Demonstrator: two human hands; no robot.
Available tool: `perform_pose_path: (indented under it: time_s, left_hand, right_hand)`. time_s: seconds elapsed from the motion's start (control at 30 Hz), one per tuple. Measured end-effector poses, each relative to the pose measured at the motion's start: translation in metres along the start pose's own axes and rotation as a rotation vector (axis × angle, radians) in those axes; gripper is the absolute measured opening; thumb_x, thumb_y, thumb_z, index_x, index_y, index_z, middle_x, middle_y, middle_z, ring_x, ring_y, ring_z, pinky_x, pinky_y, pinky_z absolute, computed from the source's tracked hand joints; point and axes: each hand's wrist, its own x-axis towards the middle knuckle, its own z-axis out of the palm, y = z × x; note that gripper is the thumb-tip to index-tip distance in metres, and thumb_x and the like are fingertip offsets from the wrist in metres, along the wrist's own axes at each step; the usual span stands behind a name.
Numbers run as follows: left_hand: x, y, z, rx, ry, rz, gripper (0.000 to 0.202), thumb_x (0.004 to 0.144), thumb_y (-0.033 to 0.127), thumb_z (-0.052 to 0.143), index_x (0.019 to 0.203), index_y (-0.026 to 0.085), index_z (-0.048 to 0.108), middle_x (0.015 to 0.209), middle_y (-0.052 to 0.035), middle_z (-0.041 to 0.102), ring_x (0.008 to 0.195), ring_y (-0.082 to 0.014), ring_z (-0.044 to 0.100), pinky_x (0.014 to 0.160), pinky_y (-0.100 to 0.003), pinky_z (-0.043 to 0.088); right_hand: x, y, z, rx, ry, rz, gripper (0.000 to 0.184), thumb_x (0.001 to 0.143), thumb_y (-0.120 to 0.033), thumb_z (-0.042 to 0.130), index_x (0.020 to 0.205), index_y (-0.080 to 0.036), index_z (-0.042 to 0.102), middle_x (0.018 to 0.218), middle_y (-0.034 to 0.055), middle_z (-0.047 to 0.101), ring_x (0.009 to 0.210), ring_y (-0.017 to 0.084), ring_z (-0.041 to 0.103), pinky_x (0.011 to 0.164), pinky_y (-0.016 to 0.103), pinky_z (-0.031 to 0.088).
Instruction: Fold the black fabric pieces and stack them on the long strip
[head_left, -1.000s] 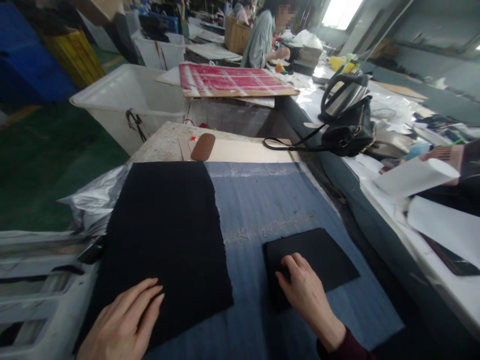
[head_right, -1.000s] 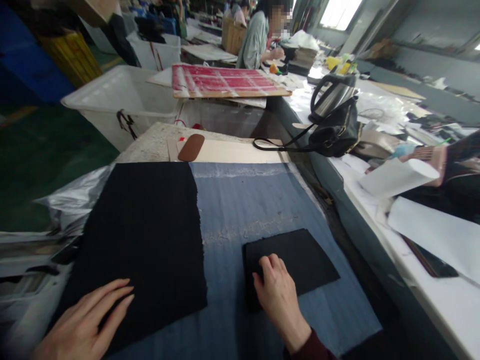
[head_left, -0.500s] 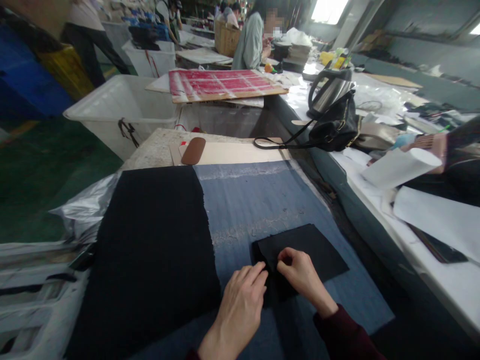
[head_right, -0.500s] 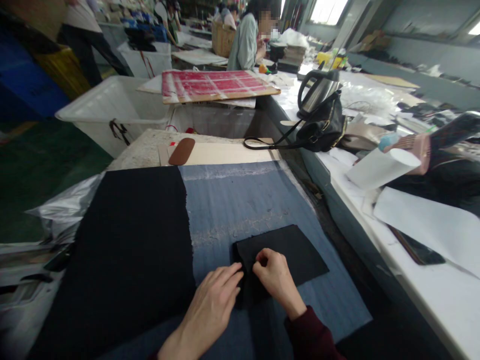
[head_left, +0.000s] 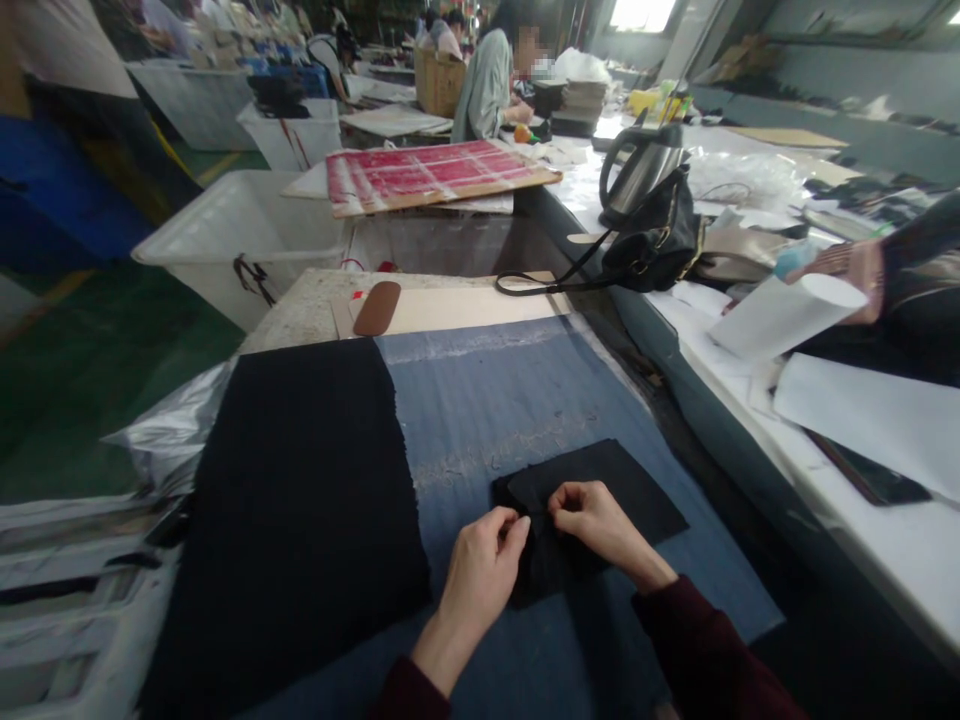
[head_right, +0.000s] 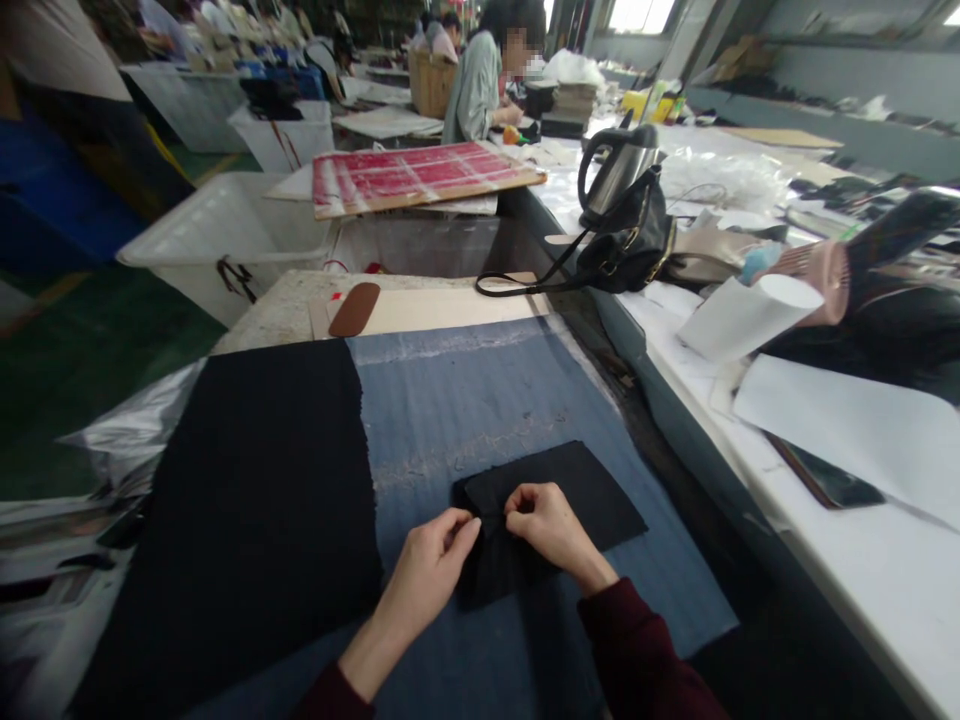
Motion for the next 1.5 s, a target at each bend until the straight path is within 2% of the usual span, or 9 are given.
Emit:
perform_pose_path:
  time_s: [0.17,0.43,0.6,0.83,1.03,1.17,1.27,1.37,1.5]
  left_hand:
    - [0.011,0.002,0.003,-0.009,0.003,-0.144,0.042,0.093,0.047,0.042,0.077,0.017,0.068,0.069,-0.0051,0.069,0.062,-0.0155,0.062,0.056,-0.024,0.037]
    - [0.02,-0.002,0.008,0.063,0.029,-0.188,0.03,0.09,0.032,0.047,0.069,0.018,0.063,0.061,-0.0032,0.065,0.056,-0.0142,0.059,0.053,-0.025,0.032]
    - [0.01,0.007,0.003,0.19,0.157,0.036,0.021,0.095,0.034,0.044,0.094,0.022,0.062,0.081,-0.0024,0.07,0.074,-0.0156,0.064,0.067,-0.025,0.039]
    - [0.008,0.004,0.01,0.495,-0.033,-0.023,0.03,0.098,0.039,0.038,0.093,0.028,0.065,0.082,-0.0023,0.073,0.078,-0.0206,0.07,0.062,-0.025,0.039]
    - [0.015,0.006,0.01,0.547,-0.042,-0.088,0.044,0.099,0.047,0.029,0.084,0.023,0.064,0.079,-0.0074,0.072,0.079,-0.0238,0.07,0.061,-0.027,0.038]
    - [0.014,0.005,0.007,0.522,-0.065,-0.074,0.042,0.099,0.044,0.03,0.086,0.024,0.064,0.081,-0.0068,0.073,0.081,-0.0233,0.07,0.062,-0.027,0.039]
    - [0.013,0.004,0.003,0.512,-0.088,-0.072,0.038,0.099,0.039,0.03,0.087,0.025,0.064,0.084,-0.0061,0.073,0.083,-0.0234,0.07,0.064,-0.027,0.039]
    - [0.013,0.003,-0.001,0.511,-0.108,-0.063,0.026,0.095,0.031,0.039,0.094,0.028,0.065,0.088,-0.0042,0.074,0.085,-0.0234,0.07,0.064,-0.027,0.039]
    - [0.009,0.002,-0.001,0.524,-0.1,-0.061,0.021,0.091,0.025,0.044,0.097,0.027,0.064,0.086,-0.0042,0.073,0.086,-0.0227,0.069,0.064,-0.026,0.04]
  right_hand:
    - [-0.001,-0.001,0.001,0.028,-0.005,-0.01,0.009,0.059,-0.015,0.053,0.063,-0.016,0.061,0.053,-0.0044,0.056,0.049,0.009,0.043,0.046,0.021,0.029]
    - [0.001,0.01,-0.008,0.222,-0.025,-0.006,0.009,0.062,-0.015,0.053,0.067,-0.016,0.061,0.056,-0.0029,0.06,0.054,0.011,0.052,0.056,0.022,0.038]
    - [0.0,0.013,-0.012,0.328,-0.042,-0.004,0.007,0.064,-0.015,0.058,0.068,-0.015,0.064,0.055,-0.0024,0.061,0.053,0.011,0.053,0.056,0.022,0.039]
    - [0.002,0.025,-0.013,0.547,0.002,-0.039,0.004,0.063,-0.018,0.07,0.063,-0.015,0.066,0.065,0.0005,0.065,0.056,0.011,0.055,0.058,0.023,0.042]
    - [-0.032,0.051,-0.086,0.813,0.281,-0.121,0.016,0.07,-0.039,0.072,0.073,-0.024,0.069,0.084,0.0003,0.065,0.083,0.017,0.061,0.084,0.031,0.049]
    - [-0.066,0.05,-0.129,0.755,0.41,-0.125,0.017,0.071,-0.035,0.077,0.077,-0.021,0.069,0.087,0.0024,0.065,0.083,0.017,0.06,0.08,0.029,0.049]
    - [-0.074,0.026,-0.105,0.464,0.299,-0.127,0.02,0.08,-0.037,0.071,0.09,-0.02,0.067,0.093,0.0041,0.066,0.085,0.017,0.059,0.077,0.028,0.047]
    - [-0.063,0.001,-0.046,0.123,0.166,-0.157,0.027,0.081,-0.04,0.069,0.099,-0.021,0.064,0.095,0.0049,0.065,0.087,0.021,0.06,0.077,0.032,0.046]
    - [-0.036,-0.004,0.026,-0.244,0.273,-0.299,0.021,0.079,-0.034,0.066,0.094,-0.021,0.064,0.093,0.0062,0.061,0.089,0.024,0.056,0.08,0.037,0.044]
